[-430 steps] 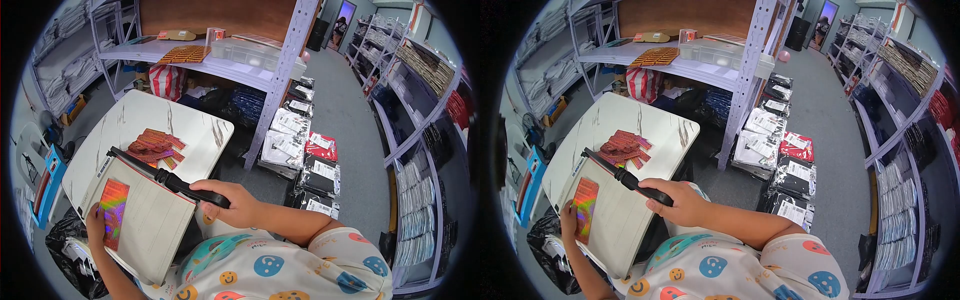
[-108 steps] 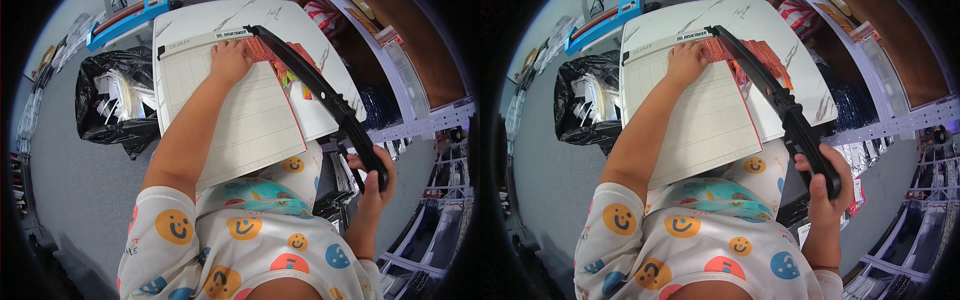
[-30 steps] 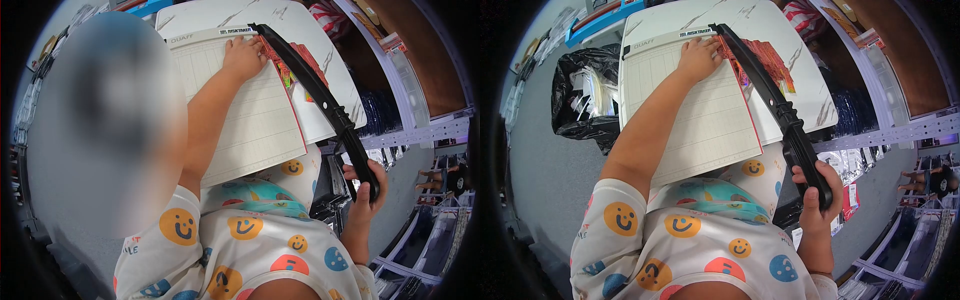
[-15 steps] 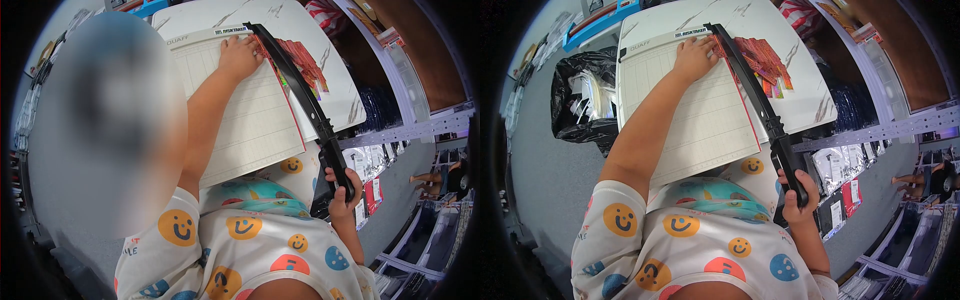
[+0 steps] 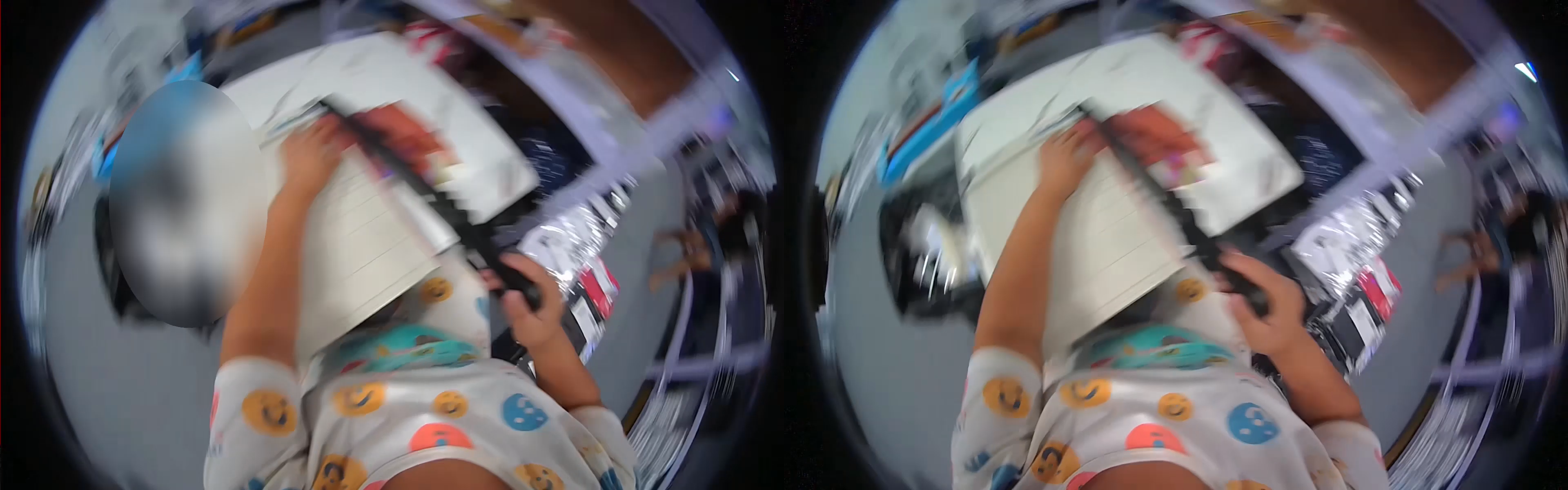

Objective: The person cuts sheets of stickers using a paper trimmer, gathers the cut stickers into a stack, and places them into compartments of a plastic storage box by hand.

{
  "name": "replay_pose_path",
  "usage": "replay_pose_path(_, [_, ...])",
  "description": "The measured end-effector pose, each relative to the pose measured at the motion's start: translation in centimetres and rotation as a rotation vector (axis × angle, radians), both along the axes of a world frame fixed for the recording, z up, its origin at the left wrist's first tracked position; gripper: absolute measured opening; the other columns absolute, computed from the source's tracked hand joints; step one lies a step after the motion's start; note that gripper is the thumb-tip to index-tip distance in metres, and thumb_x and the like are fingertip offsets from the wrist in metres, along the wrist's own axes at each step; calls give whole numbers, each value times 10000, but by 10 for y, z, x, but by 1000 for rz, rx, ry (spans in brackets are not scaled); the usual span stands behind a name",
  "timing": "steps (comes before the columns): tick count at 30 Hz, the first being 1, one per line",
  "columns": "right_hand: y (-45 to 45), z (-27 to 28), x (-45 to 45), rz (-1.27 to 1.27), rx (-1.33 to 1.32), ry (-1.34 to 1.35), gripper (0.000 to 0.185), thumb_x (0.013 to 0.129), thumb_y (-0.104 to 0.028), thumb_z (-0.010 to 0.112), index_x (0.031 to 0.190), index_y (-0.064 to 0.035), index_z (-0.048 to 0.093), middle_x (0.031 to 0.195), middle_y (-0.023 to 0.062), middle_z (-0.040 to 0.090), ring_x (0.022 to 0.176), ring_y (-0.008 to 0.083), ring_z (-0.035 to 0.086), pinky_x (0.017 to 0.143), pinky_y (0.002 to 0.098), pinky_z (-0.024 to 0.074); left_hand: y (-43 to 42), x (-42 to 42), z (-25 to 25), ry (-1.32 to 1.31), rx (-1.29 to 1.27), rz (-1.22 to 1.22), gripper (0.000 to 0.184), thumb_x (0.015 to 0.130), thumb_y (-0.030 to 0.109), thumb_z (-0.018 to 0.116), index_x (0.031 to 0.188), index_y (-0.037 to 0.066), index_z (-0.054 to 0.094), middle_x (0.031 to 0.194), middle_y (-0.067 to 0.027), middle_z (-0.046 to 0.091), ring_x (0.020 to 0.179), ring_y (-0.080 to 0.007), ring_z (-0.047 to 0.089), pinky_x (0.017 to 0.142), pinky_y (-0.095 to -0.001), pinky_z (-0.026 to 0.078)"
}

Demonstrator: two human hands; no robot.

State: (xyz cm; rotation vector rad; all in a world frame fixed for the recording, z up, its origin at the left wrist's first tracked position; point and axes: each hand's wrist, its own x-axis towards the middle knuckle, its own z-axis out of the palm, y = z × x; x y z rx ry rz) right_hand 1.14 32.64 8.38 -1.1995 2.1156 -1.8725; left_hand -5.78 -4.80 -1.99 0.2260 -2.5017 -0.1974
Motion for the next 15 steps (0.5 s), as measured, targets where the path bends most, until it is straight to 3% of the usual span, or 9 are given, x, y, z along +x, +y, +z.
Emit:
replay_pose_path(2, [-4, 48, -7, -9, 192, 221, 357, 813, -327, 495, 1100, -114, 499, 886, 124, 589, 761, 201, 601, 665, 287, 456, 15, 8, 25, -41, 35, -93, 362, 793, 360, 451, 1068, 146, 546, 967, -144, 563, 895, -295, 526, 788, -390, 387])
replay_pose_path(3, [0, 57, -9, 56, 282, 123, 393, 832, -399, 434, 1120, -135, 481, 774, 105, 594, 699, 214, 597, 631, 294, 450, 25, 16, 40, -63, 55, -139, 364, 813, 391, 424, 1027, 139, 577, 902, -183, 583, 852, -316, 544, 755, -380, 406])
replay_pose_path(4, [-1, 56, -13, 100, 149, 110, 400, 861, -411, 376, 1127, -128, 470, 672, 67, 574, 626, 175, 580, 618, 282, 436, 27, 18, 35, -57, 16, 36, 434, 786, 499, 388, 1065, 212, 555, 981, -139, 576, 861, -349, 532, 799, -412, 386])
replay_pose_path(5, [0, 49, -21, 255, 41, -105, 568, 858, -496, 290, 1153, -36, 447, 856, 83, 582, 751, 132, 569, 664, 254, 430, 26, 19, 36, -151, -68, 23, 456, 787, 485, 398, 1114, 190, 518, 1029, -99, 567, 892, -354, 524, 837, -418, 373])
replay_pose_path(7, [-2, 39, -35, 233, -32, -270, 460, 884, -407, 325, 1157, -58, 450, 784, 55, 569, 764, 105, 540, 707, 245, 413, 30, 18, 27, -114, -97, 19, 507, 777, 523, 396, 1153, 194, 482, 1063, -207, 524, 958, -355, 496, 841, -421, 377])
replay_pose_path(8, [-3, 41, -42, 180, -36, -405, 413, 890, -368, 350, 1148, -64, 460, 768, 48, 563, 766, 101, 533, 721, 246, 408, 39, 13, 31, -189, -76, 41, 469, 784, 457, 421, 1141, 162, 491, 1109, -176, 498, 1025, -325, 451, 864, -451, 341])
replay_pose_path(10, [-13, 34, -55, 42, 115, -322, 379, 881, -351, 384, 1046, -31, 503, 740, 59, 560, 701, 119, 552, 649, 251, 432, 76, 22, 55, -345, -27, 80, 395, 796, 326, 471, 1117, 99, 509, 1200, -115, 446, 1160, -265, 360, 910, -511, 269])
replay_pose_path(11, [-18, 25, -64, 46, 138, -287, 323, 864, -305, 428, 1019, -37, 518, 755, 62, 569, 697, 122, 553, 653, 261, 436, 73, 19, 53, -438, -28, 46, 388, 797, 328, 466, 1111, 106, 512, 1241, -106, 408, 1205, -260, 292, 909, -562, 230])
replay_pose_path(15, [-49, -5, -108, -15, 240, -148, 278, 827, -252, 479, 998, -40, 537, 795, 73, 581, 714, 135, 548, 679, 272, 434, 82, 12, 50, -371, 49, 11, 388, 776, 316, 485, 1100, 106, 520, 1235, -98, 418, 1202, -262, 302, 909, -559, 232])
